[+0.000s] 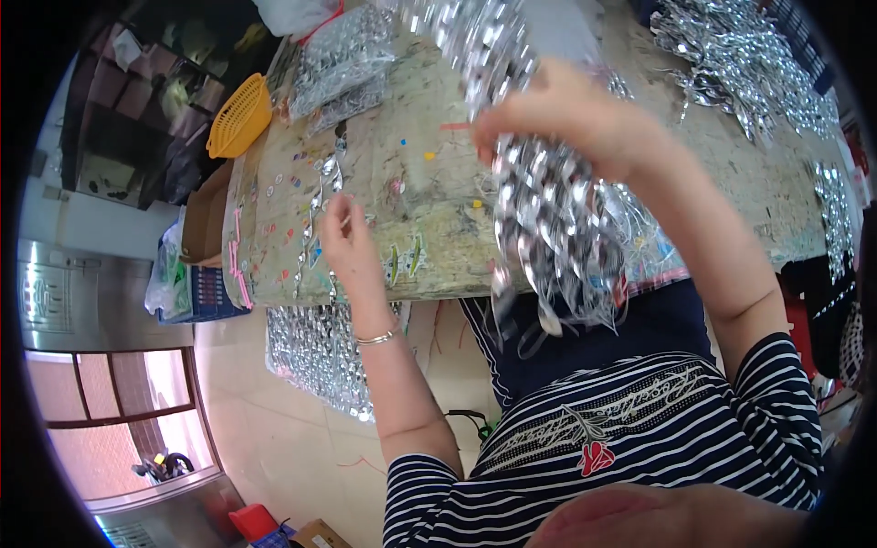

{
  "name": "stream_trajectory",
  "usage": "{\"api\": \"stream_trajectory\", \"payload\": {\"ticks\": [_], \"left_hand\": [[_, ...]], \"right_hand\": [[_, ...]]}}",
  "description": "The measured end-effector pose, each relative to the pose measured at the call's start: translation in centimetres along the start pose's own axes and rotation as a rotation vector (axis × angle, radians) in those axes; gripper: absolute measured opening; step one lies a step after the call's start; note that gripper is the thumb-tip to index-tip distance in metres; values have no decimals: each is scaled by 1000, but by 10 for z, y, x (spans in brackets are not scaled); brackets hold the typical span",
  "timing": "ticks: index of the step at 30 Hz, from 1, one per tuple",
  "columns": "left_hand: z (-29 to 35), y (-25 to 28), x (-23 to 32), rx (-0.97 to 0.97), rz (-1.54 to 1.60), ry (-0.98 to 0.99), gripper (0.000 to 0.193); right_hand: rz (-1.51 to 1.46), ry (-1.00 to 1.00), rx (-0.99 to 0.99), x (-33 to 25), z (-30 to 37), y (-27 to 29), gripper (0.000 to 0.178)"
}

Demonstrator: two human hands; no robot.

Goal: Gathering silver foil tassel decorations and inserting them into plastic packaging bags.

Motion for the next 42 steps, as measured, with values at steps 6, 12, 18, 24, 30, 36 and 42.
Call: {"api": "stream_trajectory", "payload": {"ticks": [6,12,18,24,30,36,42], "left_hand": [[61,-43,78,-197,543,67,38],[118,-44,97,-542,700,447,62],[160,-65,113,-406,973,452,46],[176,-70,115,-483,931,513,42],[180,-80,114,-480,926,491,38],[190,-92,101,-435,1158,662,41],[190,-90,106,-442,1042,673,34]], "right_hand": [[-328,-300,-376,70,24,-26,51],[-408,-321,-422,103,63,-42,31],[-418,-297,-415,127,100,-32,48],[-272,-424,-212,139,122,-15,64],[-354,-419,-173,146,131,1,49],[-535,-522,-121,157,128,5,48],[-249,-412,-184,154,131,10,93]]}}
Point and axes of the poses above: each hand's wrist, its own z-axis away from the middle knuckle, its own y-axis out of the back of the hand, x = y × z, the point moved 1 cm from there along -z, towards the middle knuckle, and after that the axes turned 2 degrees about -z, right-handed, at the moved point
